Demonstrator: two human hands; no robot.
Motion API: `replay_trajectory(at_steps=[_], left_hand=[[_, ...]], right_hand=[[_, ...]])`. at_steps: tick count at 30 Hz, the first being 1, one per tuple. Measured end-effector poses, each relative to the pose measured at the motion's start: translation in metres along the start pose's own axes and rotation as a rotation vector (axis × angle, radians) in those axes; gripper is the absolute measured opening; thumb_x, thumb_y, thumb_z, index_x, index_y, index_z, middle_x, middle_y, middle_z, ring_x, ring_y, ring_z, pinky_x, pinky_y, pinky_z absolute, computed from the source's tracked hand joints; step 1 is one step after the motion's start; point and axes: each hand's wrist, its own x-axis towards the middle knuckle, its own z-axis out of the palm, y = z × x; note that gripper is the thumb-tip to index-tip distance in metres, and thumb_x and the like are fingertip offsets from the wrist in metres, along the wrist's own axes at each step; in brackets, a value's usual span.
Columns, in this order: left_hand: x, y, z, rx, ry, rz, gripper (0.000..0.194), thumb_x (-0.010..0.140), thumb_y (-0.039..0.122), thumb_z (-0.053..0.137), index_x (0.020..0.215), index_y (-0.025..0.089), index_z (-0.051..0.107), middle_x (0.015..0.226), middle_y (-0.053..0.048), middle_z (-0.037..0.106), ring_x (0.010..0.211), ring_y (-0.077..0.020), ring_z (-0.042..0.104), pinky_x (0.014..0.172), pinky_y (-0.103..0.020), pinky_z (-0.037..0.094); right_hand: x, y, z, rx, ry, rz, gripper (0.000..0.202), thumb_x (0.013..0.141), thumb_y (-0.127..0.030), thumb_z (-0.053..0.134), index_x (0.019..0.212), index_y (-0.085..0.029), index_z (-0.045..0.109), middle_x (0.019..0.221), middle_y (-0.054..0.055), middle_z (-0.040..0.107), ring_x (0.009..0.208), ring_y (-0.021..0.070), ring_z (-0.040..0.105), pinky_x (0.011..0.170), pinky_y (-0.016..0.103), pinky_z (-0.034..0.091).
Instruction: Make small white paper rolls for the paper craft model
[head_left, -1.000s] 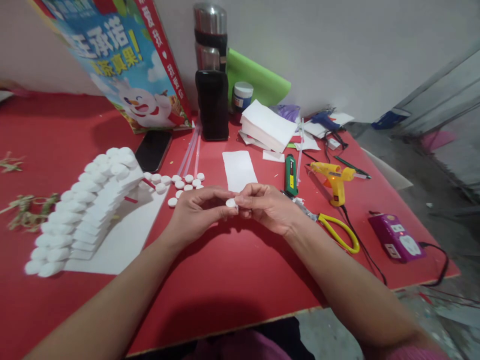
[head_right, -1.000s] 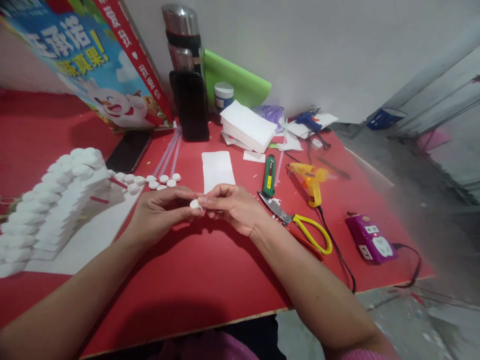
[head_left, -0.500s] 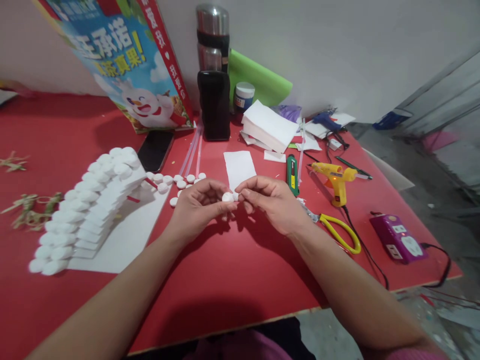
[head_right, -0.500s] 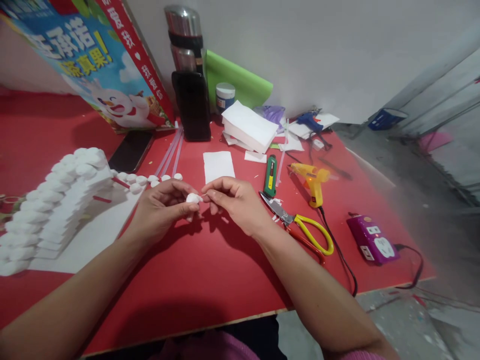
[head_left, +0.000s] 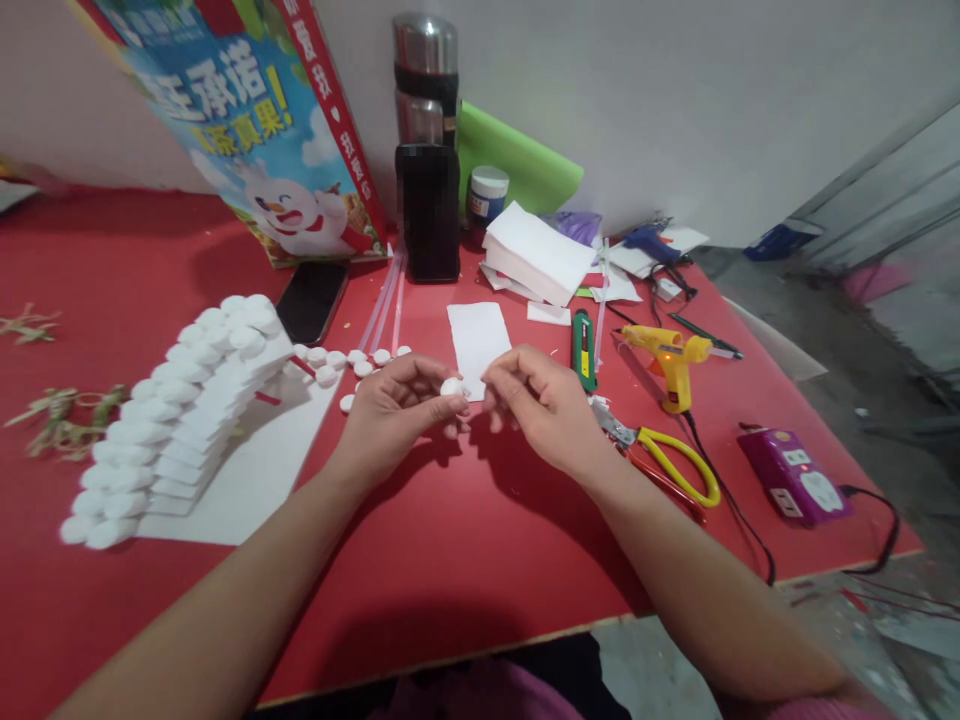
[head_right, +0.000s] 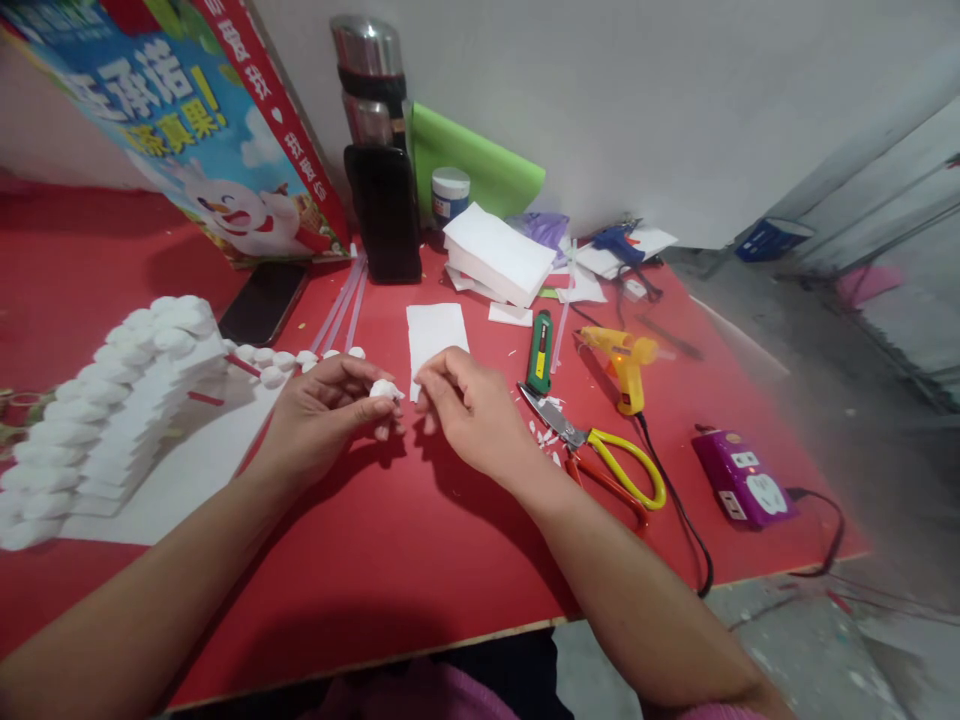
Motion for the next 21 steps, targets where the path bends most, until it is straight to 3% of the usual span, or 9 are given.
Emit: replay_trajectory(at_steps=[2, 4, 8, 15, 21], left_hand=[[0.000, 0.001, 0.000, 0.003, 0.002, -0.005, 0.031, 0.074, 0.025, 0.093, 0.090, 0.018, 0.068, 0.070, 0.000, 0.076, 0.053, -0.0151, 0.072, 0.051, -0.023, 0.059], [0.000, 0.001, 0.000, -0.002, -0.001, 0.000, 0.031, 0.074, 0.025, 0.094, 0.090, 0.017, 0.068, 0.070, 0.000, 0.077, 0.054, -0.0153, 0.072, 0.053, -0.023, 0.059], [0.000, 0.001, 0.001, -0.033, -0.016, 0.011, 0.031, 0.073, 0.024, 0.095, 0.088, 0.017, 0.069, 0.070, 0.001, 0.077, 0.054, -0.0146, 0.073, 0.054, -0.022, 0.059], [0.000, -0.003, -0.001, -0.030, -0.048, -0.041, 0.030, 0.075, 0.024, 0.094, 0.093, 0.018, 0.070, 0.074, 0.000, 0.077, 0.060, -0.0152, 0.074, 0.059, -0.023, 0.061], [0.001, -0.005, -0.003, -0.033, -0.109, -0.119, 0.029, 0.086, 0.037, 0.086, 0.103, 0.018, 0.071, 0.082, -0.004, 0.077, 0.065, -0.0180, 0.074, 0.061, -0.031, 0.064]], right_hand=[[0.000, -0.001, 0.001, -0.015, -0.003, -0.035, 0.012, 0.101, -0.035, 0.067, 0.107, -0.024, 0.065, 0.104, 0.004, 0.074, 0.091, 0.0174, 0.069, 0.079, 0.032, 0.052], [-0.001, -0.001, 0.003, -0.011, -0.009, -0.042, 0.014, 0.097, -0.033, 0.072, 0.107, -0.025, 0.068, 0.110, 0.005, 0.074, 0.100, 0.0199, 0.069, 0.084, 0.034, 0.053], [-0.003, -0.003, 0.009, -0.046, 0.021, -0.049, 0.013, 0.096, -0.035, 0.073, 0.093, -0.024, 0.068, 0.098, 0.005, 0.072, 0.090, 0.0194, 0.069, 0.080, 0.035, 0.053], [-0.001, -0.002, 0.008, -0.191, 0.043, -0.100, 0.010, 0.097, -0.027, 0.067, 0.088, -0.023, 0.069, 0.088, 0.002, 0.072, 0.080, 0.0164, 0.066, 0.071, 0.032, 0.048], [0.003, 0.001, 0.003, -0.188, 0.058, -0.066, 0.013, 0.098, -0.029, 0.067, 0.086, -0.023, 0.071, 0.086, 0.003, 0.075, 0.080, 0.0181, 0.068, 0.074, 0.033, 0.050]])
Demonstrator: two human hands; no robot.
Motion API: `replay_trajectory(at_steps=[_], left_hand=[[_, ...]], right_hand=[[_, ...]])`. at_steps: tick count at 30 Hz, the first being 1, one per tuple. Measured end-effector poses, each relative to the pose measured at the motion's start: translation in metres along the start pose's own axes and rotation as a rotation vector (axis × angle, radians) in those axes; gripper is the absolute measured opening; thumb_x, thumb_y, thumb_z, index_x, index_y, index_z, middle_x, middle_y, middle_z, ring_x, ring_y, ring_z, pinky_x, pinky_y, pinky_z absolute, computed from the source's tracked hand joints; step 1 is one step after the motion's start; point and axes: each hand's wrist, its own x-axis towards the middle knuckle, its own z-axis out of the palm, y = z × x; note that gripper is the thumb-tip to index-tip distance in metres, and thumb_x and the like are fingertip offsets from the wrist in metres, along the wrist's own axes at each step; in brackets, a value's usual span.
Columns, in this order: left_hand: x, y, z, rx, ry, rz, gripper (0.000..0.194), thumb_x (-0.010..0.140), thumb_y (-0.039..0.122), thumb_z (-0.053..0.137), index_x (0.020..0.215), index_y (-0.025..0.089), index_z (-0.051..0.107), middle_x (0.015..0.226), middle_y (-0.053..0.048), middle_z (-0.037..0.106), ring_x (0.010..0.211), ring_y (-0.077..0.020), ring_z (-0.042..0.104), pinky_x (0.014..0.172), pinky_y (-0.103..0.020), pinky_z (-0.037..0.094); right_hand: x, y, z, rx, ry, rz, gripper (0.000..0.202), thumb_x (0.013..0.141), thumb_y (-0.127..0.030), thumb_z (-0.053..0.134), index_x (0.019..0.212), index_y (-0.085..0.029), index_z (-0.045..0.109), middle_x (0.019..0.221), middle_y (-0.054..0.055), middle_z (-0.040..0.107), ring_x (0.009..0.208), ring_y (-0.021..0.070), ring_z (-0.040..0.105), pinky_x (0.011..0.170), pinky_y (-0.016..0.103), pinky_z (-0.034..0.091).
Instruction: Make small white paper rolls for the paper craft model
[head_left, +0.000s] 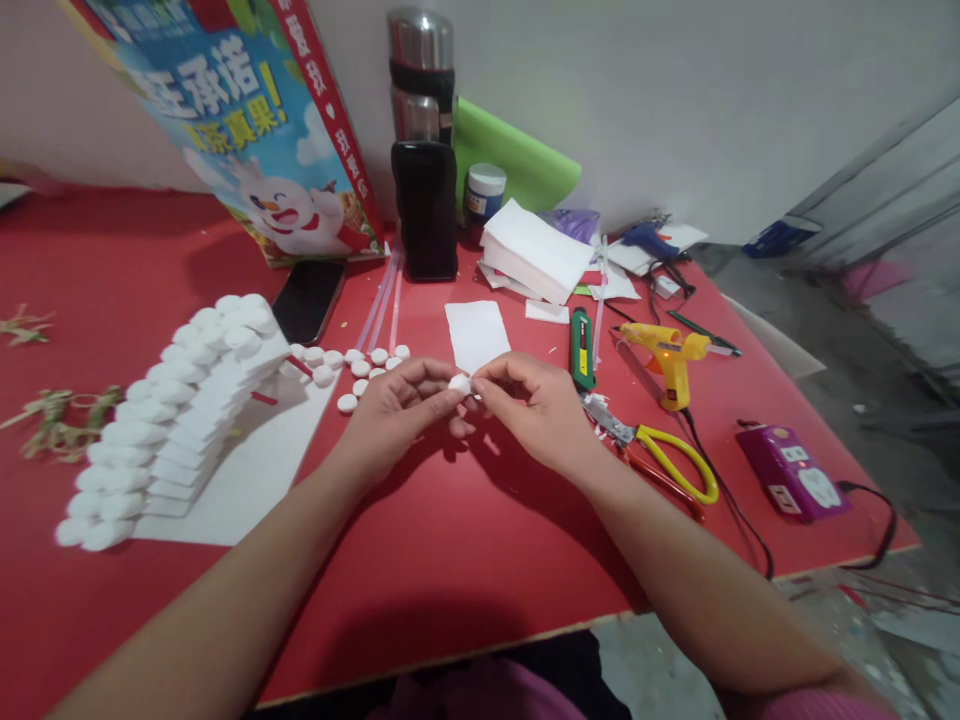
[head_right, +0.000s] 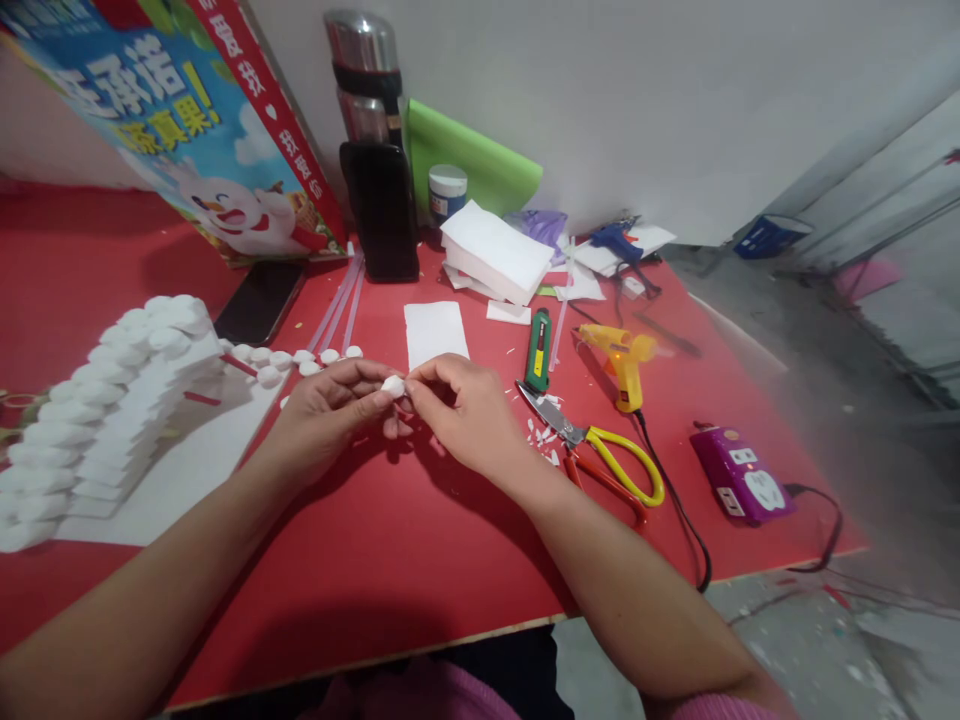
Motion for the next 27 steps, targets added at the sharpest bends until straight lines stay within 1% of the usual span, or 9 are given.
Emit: replay_trajectory(at_steps=[4, 8, 11, 13, 15, 18, 23, 25, 27], left_hand=[[0.0012, -0.0009, -0.0006, -0.049, 0.024, -0.062, 0.030, 0.083, 0.038, 0.089, 0.100, 0.017, 0.074, 0.083, -0.005, 0.077, 0.066, -0.0165, 0.073, 0.058, -0.027, 0.061], [0.0018, -0.0006, -0.0008, -0.137, 0.062, -0.151, 0.030, 0.078, 0.035, 0.093, 0.095, 0.016, 0.077, 0.080, -0.003, 0.075, 0.067, -0.0150, 0.073, 0.062, -0.025, 0.060], [0.0024, 0.0001, -0.0004, -0.201, 0.085, -0.177, 0.031, 0.075, 0.033, 0.095, 0.094, 0.016, 0.078, 0.081, -0.003, 0.076, 0.070, -0.0144, 0.074, 0.069, -0.025, 0.061], [0.0030, 0.0004, -0.0003, -0.226, 0.096, -0.164, 0.030, 0.074, 0.031, 0.096, 0.094, 0.016, 0.079, 0.083, -0.004, 0.077, 0.074, -0.0146, 0.074, 0.075, -0.027, 0.061], [0.0035, 0.0003, -0.0005, -0.224, 0.102, -0.152, 0.030, 0.074, 0.030, 0.096, 0.094, 0.016, 0.079, 0.084, -0.004, 0.078, 0.075, -0.0146, 0.074, 0.077, -0.027, 0.061], [0.0038, -0.0010, -0.0009, -0.196, 0.104, -0.153, 0.029, 0.074, 0.031, 0.096, 0.093, 0.016, 0.080, 0.084, -0.004, 0.078, 0.075, -0.0148, 0.074, 0.075, -0.027, 0.060], [0.0045, -0.0032, -0.0012, -0.232, 0.094, -0.147, 0.026, 0.075, 0.030, 0.095, 0.089, 0.015, 0.079, 0.080, -0.004, 0.076, 0.072, -0.0134, 0.072, 0.072, -0.025, 0.059], [0.0054, -0.0027, -0.0011, -0.265, 0.090, -0.151, 0.026, 0.075, 0.029, 0.095, 0.089, 0.014, 0.079, 0.079, -0.004, 0.075, 0.068, -0.0119, 0.070, 0.069, -0.024, 0.059], [0.0061, -0.0014, -0.0009, -0.313, 0.108, -0.162, 0.026, 0.073, 0.027, 0.095, 0.088, 0.013, 0.079, 0.079, -0.004, 0.075, 0.066, -0.0109, 0.068, 0.069, -0.023, 0.060]], right_hand=[[0.0005, 0.0001, -0.0014, 0.055, -0.022, 0.053, 0.017, 0.099, -0.032, 0.066, 0.088, -0.022, 0.072, 0.078, 0.001, 0.073, 0.071, 0.0158, 0.065, 0.069, 0.031, 0.048], [0.0006, -0.0009, -0.0017, 0.121, -0.047, 0.121, 0.021, 0.100, -0.038, 0.066, 0.089, -0.021, 0.072, 0.071, -0.001, 0.068, 0.063, 0.0136, 0.061, 0.061, 0.028, 0.047], [0.0001, -0.0002, 0.0003, 0.200, -0.102, 0.200, 0.026, 0.097, -0.047, 0.070, 0.092, -0.021, 0.070, 0.075, 0.001, 0.071, 0.057, 0.0132, 0.062, 0.054, 0.028, 0.049], [-0.0006, 0.0010, 0.0020, 0.213, -0.136, 0.247, 0.028, 0.094, -0.049, 0.074, 0.092, -0.021, 0.067, 0.080, 0.002, 0.074, 0.054, 0.0130, 0.063, 0.051, 0.028, 0.049], [-0.0014, 0.0020, 0.0031, 0.187, -0.137, 0.247, 0.024, 0.094, -0.045, 0.074, 0.090, -0.022, 0.067, 0.079, 0.002, 0.074, 0.051, 0.0126, 0.063, 0.050, 0.028, 0.049], [-0.0024, 0.0022, 0.0033, 0.147, -0.124, 0.201, 0.018, 0.097, -0.037, 0.069, 0.086, -0.022, 0.067, 0.076, 0.000, 0.072, 0.047, 0.0120, 0.062, 0.049, 0.028, 0.047], [-0.0033, 0.0020, 0.0030, 0.115, -0.134, 0.182, 0.016, 0.097, -0.032, 0.066, 0.084, -0.023, 0.066, 0.077, 0.000, 0.072, 0.047, 0.0123, 0.063, 0.049, 0.028, 0.046], [-0.0022, 0.0013, 0.0004, 0.093, -0.117, 0.177, 0.016, 0.096, -0.031, 0.067, 0.083, -0.022, 0.066, 0.071, -0.001, 0.070, 0.046, 0.0119, 0.061, 0.049, 0.028, 0.045], [-0.0005, -0.0019, -0.0066, 0.067, -0.089, 0.176, 0.015, 0.098, -0.031, 0.064, 0.086, -0.022, 0.066, 0.061, -0.003, 0.066, 0.042, 0.0118, 0.056, 0.049, 0.028, 0.044]])
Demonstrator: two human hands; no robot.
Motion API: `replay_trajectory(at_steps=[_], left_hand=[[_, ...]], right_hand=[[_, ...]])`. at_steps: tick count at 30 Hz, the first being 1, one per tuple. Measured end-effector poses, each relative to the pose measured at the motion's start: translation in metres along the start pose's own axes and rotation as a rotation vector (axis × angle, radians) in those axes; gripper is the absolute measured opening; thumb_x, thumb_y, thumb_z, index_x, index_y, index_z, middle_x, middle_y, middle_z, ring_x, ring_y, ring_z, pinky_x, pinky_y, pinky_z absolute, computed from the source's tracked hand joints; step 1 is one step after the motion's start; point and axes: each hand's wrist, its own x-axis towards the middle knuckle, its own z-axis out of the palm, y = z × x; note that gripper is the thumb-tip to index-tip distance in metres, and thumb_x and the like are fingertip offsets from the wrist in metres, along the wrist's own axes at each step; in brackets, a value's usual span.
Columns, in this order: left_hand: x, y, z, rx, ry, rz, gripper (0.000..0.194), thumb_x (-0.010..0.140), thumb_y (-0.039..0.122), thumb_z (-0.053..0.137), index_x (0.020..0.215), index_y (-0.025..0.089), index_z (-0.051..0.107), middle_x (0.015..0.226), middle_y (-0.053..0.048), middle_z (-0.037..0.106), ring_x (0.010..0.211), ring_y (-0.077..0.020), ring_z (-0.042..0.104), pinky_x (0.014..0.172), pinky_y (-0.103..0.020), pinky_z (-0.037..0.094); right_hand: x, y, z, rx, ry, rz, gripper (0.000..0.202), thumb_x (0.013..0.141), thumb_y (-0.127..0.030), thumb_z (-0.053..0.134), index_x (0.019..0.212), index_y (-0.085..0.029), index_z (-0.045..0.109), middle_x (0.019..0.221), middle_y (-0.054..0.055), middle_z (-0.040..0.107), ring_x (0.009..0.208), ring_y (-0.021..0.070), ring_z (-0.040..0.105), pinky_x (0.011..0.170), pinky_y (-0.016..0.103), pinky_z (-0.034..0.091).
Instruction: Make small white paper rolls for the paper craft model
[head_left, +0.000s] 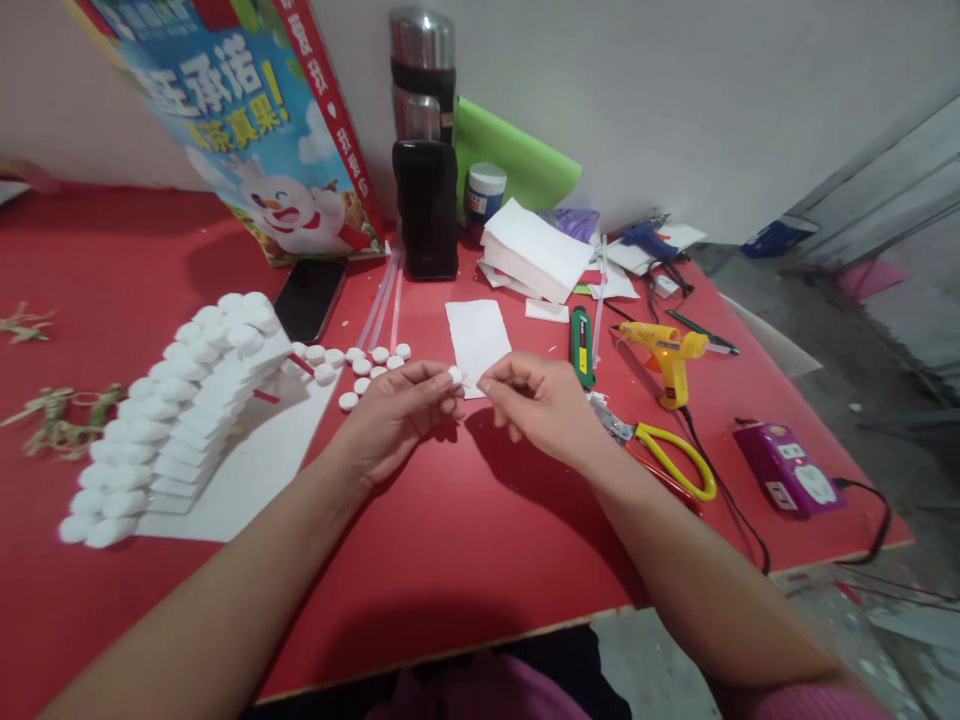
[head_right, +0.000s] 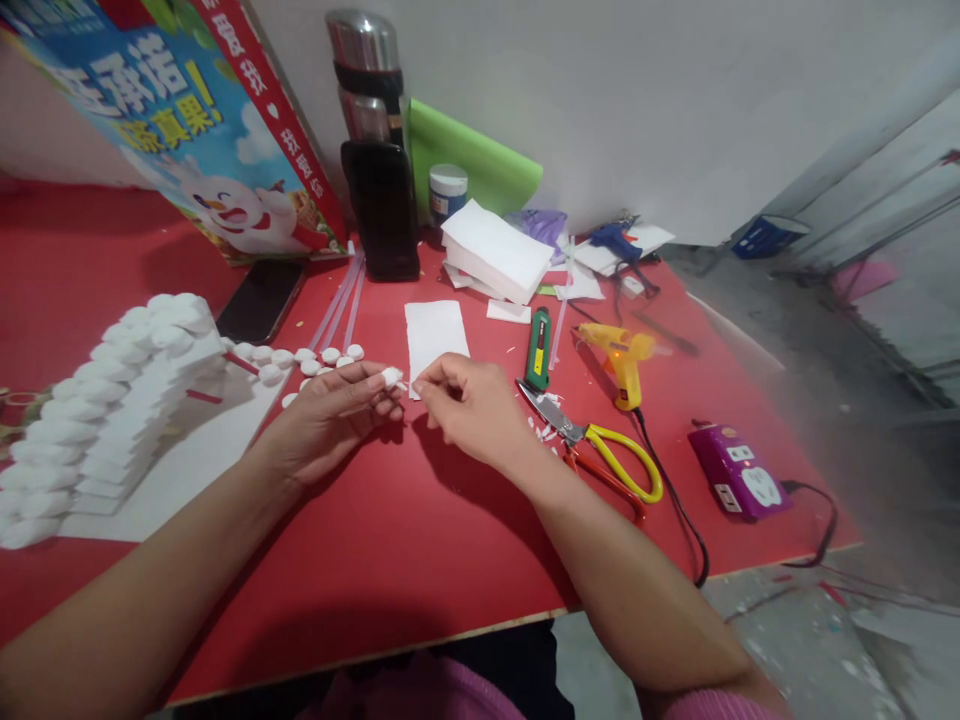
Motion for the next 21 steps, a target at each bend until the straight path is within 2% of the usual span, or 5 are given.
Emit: replay_trajectory(at_steps=[2, 6, 13, 17, 21], left_hand=[[0.000, 0.001, 0.001, -0.042, 0.026, -0.018, 0.025, 0.071, 0.024, 0.096, 0.087, 0.013, 0.079, 0.081, -0.005, 0.076, 0.066, -0.0105, 0.068, 0.072, -0.025, 0.062], [-0.002, 0.003, 0.002, -0.034, 0.040, -0.052, 0.028, 0.068, 0.022, 0.096, 0.088, 0.013, 0.080, 0.085, -0.005, 0.078, 0.067, -0.0126, 0.070, 0.073, -0.029, 0.064], [-0.004, 0.003, 0.006, 0.046, 0.051, 0.037, 0.029, 0.067, 0.027, 0.098, 0.086, 0.014, 0.080, 0.085, -0.004, 0.078, 0.068, -0.0132, 0.071, 0.066, -0.027, 0.060], [-0.004, 0.001, 0.008, 0.056, 0.030, 0.040, 0.029, 0.068, 0.029, 0.098, 0.084, 0.016, 0.078, 0.082, -0.002, 0.077, 0.069, -0.0141, 0.072, 0.067, -0.027, 0.060], [-0.004, 0.002, 0.007, 0.066, 0.027, 0.043, 0.028, 0.068, 0.027, 0.098, 0.087, 0.016, 0.080, 0.086, -0.003, 0.078, 0.071, -0.0138, 0.072, 0.070, -0.027, 0.060]], right_hand=[[-0.002, -0.007, -0.012, -0.060, 0.048, -0.057, 0.010, 0.100, -0.027, 0.058, 0.096, -0.023, 0.067, 0.064, -0.002, 0.069, 0.047, 0.0149, 0.062, 0.054, 0.031, 0.049], [-0.023, -0.018, -0.045, -0.511, 0.093, -0.293, 0.020, 0.094, -0.013, 0.056, 0.104, -0.024, 0.070, 0.122, 0.010, 0.078, 0.111, 0.0294, 0.074, 0.089, 0.042, 0.055], [-0.103, 0.030, -0.094, -1.284, 0.049, 0.075, 0.035, 0.094, -0.018, 0.056, 0.128, -0.016, 0.064, 0.104, 0.015, 0.072, 0.090, 0.0324, 0.072, 0.072, 0.039, 0.051], [-0.117, 0.055, -0.103, -1.342, 0.065, 0.109, 0.059, 0.087, -0.008, 0.056, 0.145, -0.013, 0.054, 0.122, 0.020, 0.065, 0.102, 0.0332, 0.071, 0.078, 0.038, 0.054], [-0.113, 0.058, -0.108, -1.409, -0.005, 0.186, 0.072, 0.080, -0.002, 0.055, 0.152, -0.014, 0.049, 0.103, 0.015, 0.068, 0.091, 0.0316, 0.072, 0.072, 0.035, 0.048]])
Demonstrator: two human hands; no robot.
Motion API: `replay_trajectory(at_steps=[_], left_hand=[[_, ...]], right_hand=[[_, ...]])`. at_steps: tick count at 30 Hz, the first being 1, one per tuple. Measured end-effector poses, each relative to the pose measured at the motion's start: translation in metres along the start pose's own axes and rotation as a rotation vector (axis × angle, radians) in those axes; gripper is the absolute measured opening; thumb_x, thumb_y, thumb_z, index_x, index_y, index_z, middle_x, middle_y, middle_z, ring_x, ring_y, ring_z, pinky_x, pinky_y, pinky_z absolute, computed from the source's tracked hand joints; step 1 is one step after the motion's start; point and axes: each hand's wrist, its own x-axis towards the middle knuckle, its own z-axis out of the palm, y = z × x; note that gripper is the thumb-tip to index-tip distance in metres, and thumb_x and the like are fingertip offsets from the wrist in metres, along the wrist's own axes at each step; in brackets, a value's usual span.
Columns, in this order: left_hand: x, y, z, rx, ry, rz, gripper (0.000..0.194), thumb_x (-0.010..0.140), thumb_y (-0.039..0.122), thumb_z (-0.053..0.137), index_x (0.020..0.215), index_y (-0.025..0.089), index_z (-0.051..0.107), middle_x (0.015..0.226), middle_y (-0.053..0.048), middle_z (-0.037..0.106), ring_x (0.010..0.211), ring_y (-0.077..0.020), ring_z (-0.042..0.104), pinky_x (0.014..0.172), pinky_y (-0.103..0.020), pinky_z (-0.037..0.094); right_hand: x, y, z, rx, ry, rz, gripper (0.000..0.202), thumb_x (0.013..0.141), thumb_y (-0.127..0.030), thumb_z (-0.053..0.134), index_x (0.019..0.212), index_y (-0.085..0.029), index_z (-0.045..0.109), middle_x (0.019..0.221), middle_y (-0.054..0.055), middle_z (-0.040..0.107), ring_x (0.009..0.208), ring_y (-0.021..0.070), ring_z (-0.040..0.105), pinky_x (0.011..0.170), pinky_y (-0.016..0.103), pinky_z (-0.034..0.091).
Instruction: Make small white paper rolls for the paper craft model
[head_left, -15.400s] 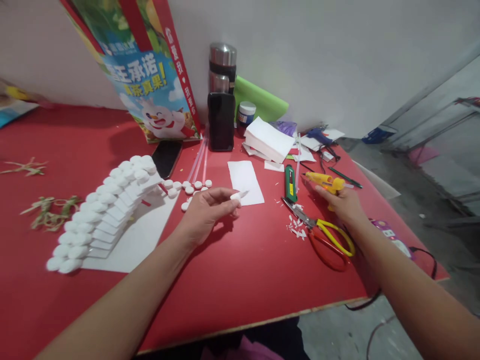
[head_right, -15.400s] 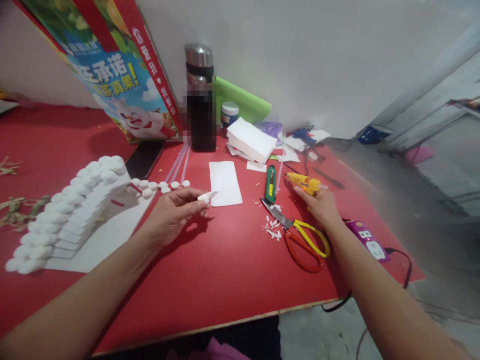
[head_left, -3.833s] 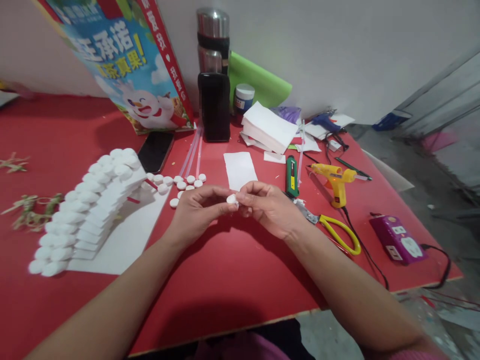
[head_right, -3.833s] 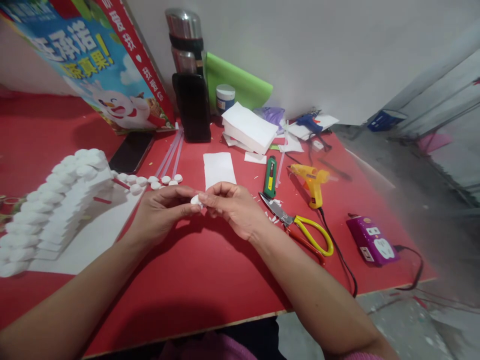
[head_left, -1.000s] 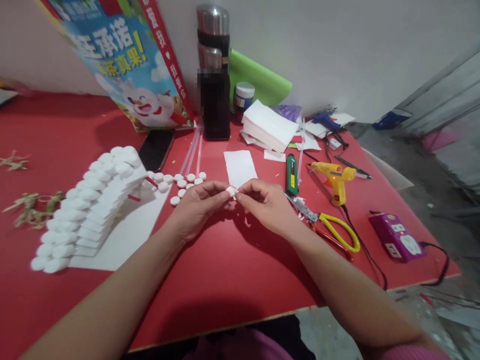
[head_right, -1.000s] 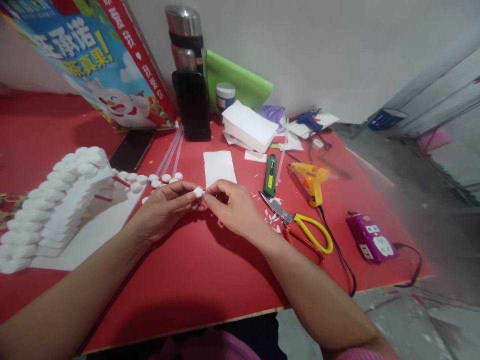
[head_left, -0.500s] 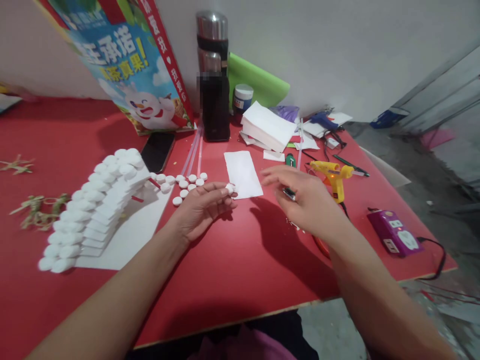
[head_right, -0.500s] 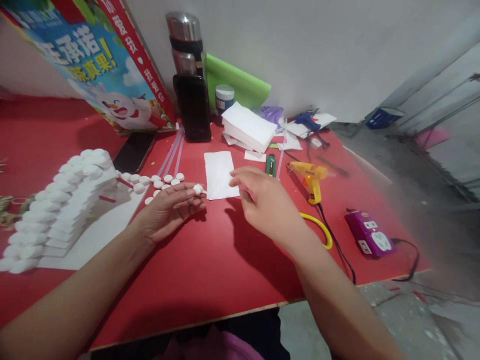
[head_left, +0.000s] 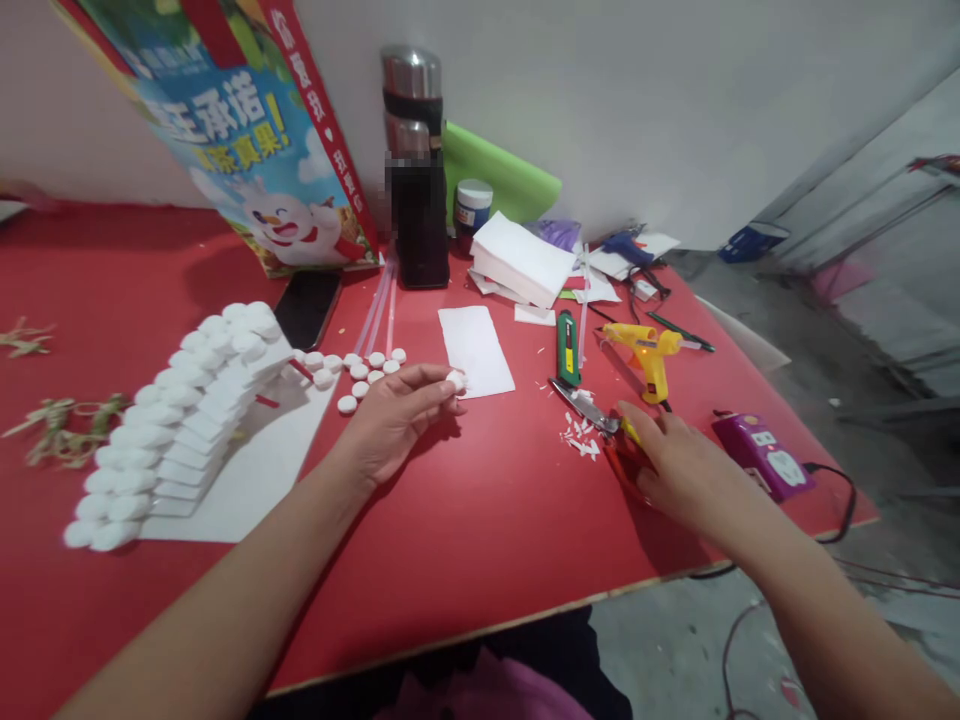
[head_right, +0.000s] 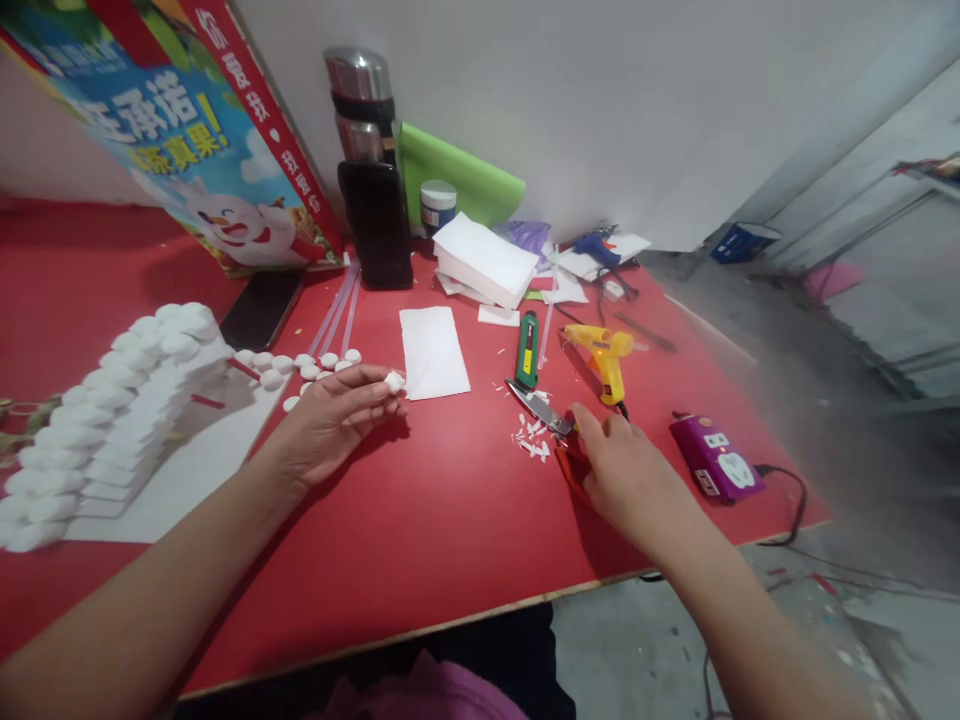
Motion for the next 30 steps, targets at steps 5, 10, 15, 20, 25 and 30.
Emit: replay_trajectory(at_steps=[5, 10, 15, 20, 25, 30], left_hand=[[0.000, 0.001, -0.001, -0.013, 0.004, 0.013, 0.029, 0.066, 0.026, 0.098, 0.087, 0.015, 0.081, 0.087, -0.004, 0.079, 0.071, -0.0132, 0.073, 0.074, -0.027, 0.060], [0.000, -0.001, -0.001, -0.044, -0.014, -0.037, 0.028, 0.069, 0.024, 0.096, 0.089, 0.013, 0.081, 0.085, -0.005, 0.078, 0.068, -0.0137, 0.072, 0.070, -0.029, 0.061], [-0.001, -0.003, 0.000, -0.106, -0.010, -0.088, 0.031, 0.067, 0.023, 0.097, 0.091, 0.013, 0.081, 0.079, -0.006, 0.078, 0.070, -0.0167, 0.074, 0.071, -0.031, 0.063], [-0.004, -0.005, 0.005, -0.175, -0.001, -0.113, 0.031, 0.066, 0.021, 0.098, 0.092, 0.014, 0.082, 0.084, -0.005, 0.081, 0.073, -0.0164, 0.077, 0.074, -0.029, 0.064], [-0.008, -0.005, 0.011, -0.214, 0.008, -0.132, 0.032, 0.063, 0.015, 0.098, 0.092, 0.013, 0.083, 0.084, -0.006, 0.081, 0.072, -0.0163, 0.077, 0.076, -0.027, 0.063], [-0.012, -0.006, 0.017, -0.202, -0.046, -0.135, 0.029, 0.066, 0.015, 0.096, 0.092, 0.013, 0.085, 0.083, -0.006, 0.081, 0.073, -0.0152, 0.077, 0.081, -0.026, 0.063]], right_hand=[[0.000, 0.012, 0.000, 0.062, -0.072, -0.053, 0.050, 0.087, -0.013, 0.056, 0.137, -0.018, 0.059, 0.095, 0.012, 0.072, 0.079, 0.0291, 0.073, 0.062, 0.031, 0.042], [-0.004, 0.016, -0.003, 0.308, 0.057, -0.143, 0.039, 0.101, -0.023, 0.044, 0.139, -0.020, 0.055, 0.102, 0.011, 0.078, 0.079, 0.0261, 0.076, 0.065, 0.032, 0.049], [0.002, -0.016, -0.020, 0.567, 0.177, -0.186, 0.037, 0.099, -0.048, 0.064, 0.124, -0.022, 0.057, 0.105, 0.010, 0.074, 0.088, 0.0265, 0.073, 0.074, 0.035, 0.055], [0.015, -0.061, -0.026, 0.562, 0.261, -0.264, 0.047, 0.095, -0.060, 0.068, 0.120, -0.021, 0.059, 0.106, 0.012, 0.073, 0.095, 0.0317, 0.070, 0.081, 0.043, 0.054], [0.021, -0.087, -0.026, 0.576, 0.250, -0.250, 0.041, 0.099, -0.057, 0.063, 0.118, -0.021, 0.058, 0.101, 0.010, 0.073, 0.086, 0.0291, 0.068, 0.072, 0.039, 0.050], [0.023, -0.094, -0.027, 0.586, 0.240, -0.234, 0.036, 0.099, -0.054, 0.062, 0.116, -0.022, 0.057, 0.100, 0.008, 0.072, 0.085, 0.0271, 0.069, 0.070, 0.035, 0.047]])
